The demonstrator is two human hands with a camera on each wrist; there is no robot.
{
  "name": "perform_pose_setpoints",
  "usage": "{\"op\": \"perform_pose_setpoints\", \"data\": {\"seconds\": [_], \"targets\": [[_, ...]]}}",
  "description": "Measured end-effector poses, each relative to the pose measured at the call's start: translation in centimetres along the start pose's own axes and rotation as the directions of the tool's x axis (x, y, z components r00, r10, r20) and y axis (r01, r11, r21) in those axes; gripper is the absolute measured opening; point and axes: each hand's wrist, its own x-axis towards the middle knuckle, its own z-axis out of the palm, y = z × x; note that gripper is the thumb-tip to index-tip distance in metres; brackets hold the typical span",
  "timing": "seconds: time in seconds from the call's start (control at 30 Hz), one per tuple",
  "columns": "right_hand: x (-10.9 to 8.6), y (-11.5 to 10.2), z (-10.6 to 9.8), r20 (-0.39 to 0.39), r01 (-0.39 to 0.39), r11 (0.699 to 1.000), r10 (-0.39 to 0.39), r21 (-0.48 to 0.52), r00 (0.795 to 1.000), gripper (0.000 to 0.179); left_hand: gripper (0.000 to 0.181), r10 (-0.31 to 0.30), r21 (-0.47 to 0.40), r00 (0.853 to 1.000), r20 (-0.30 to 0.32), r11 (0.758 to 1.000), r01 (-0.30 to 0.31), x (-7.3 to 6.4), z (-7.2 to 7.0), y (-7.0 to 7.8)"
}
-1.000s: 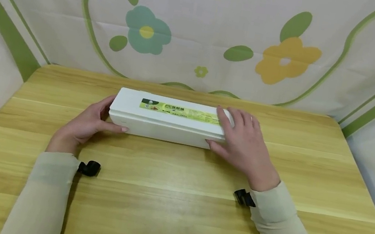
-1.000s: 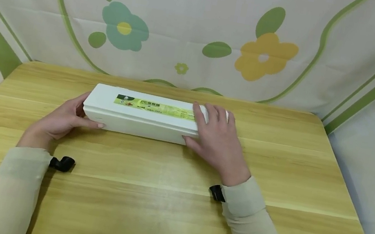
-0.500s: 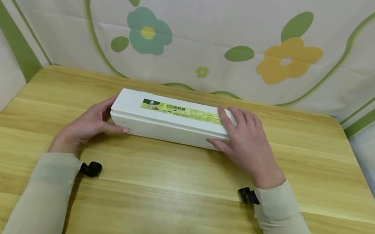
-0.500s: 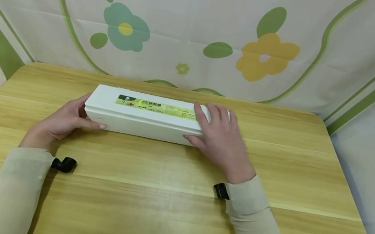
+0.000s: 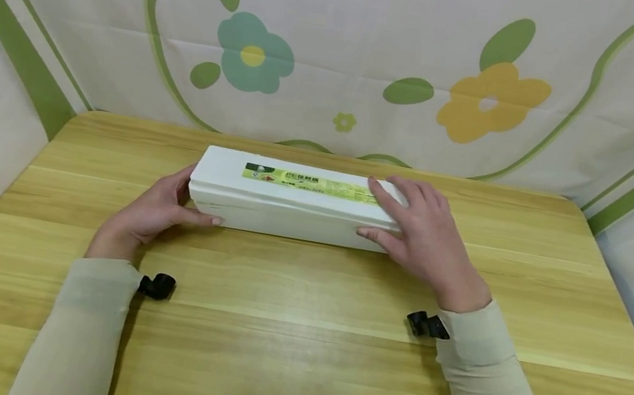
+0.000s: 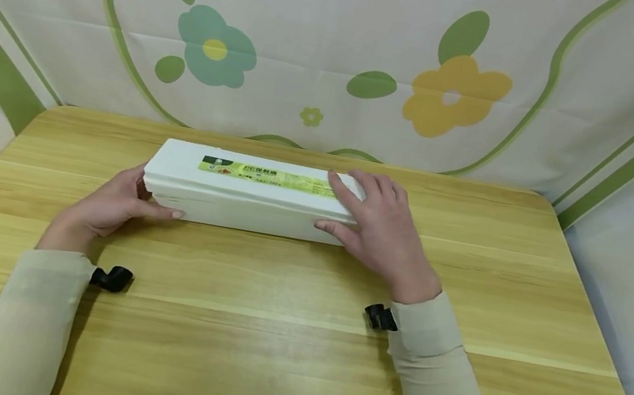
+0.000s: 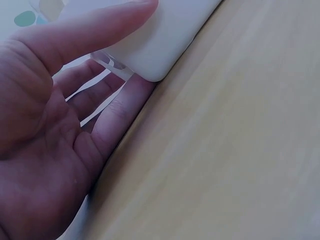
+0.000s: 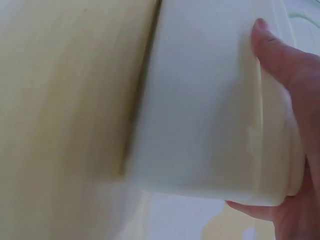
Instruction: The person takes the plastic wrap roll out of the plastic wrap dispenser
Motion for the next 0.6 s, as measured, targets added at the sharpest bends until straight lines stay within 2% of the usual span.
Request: {"op": "perform_pose_setpoints", "data": {"seconds": [0.17, 0.33, 0.6], "targets": [[0.22, 0.02, -0.33, -0.031, 0.015, 0.999, -0.013, 0.051, 0.999, 0.074, 0.095, -0.003, 0.0, 1.0, -0.005, 1.0, 0.003, -0.1, -0.24, 0.02], [0.47, -0.22, -0.21, 0.002, 0.022, 1.0, -0.022, -0.002, 1.0, 0.077, 0.096, -0.009, -0.009, 1.0, -0.007, 1.0, 0.009, -0.18, -0.32, -0.07], [0.53, -0.37, -0.2, 0.03, -0.011, 1.0, 0.011, -0.001, 0.999, 0.077, 0.099, -0.033, -0.021, 0.999, -0.006, 0.999, 0.033, -0.04, -0.23, -0.04]]}}
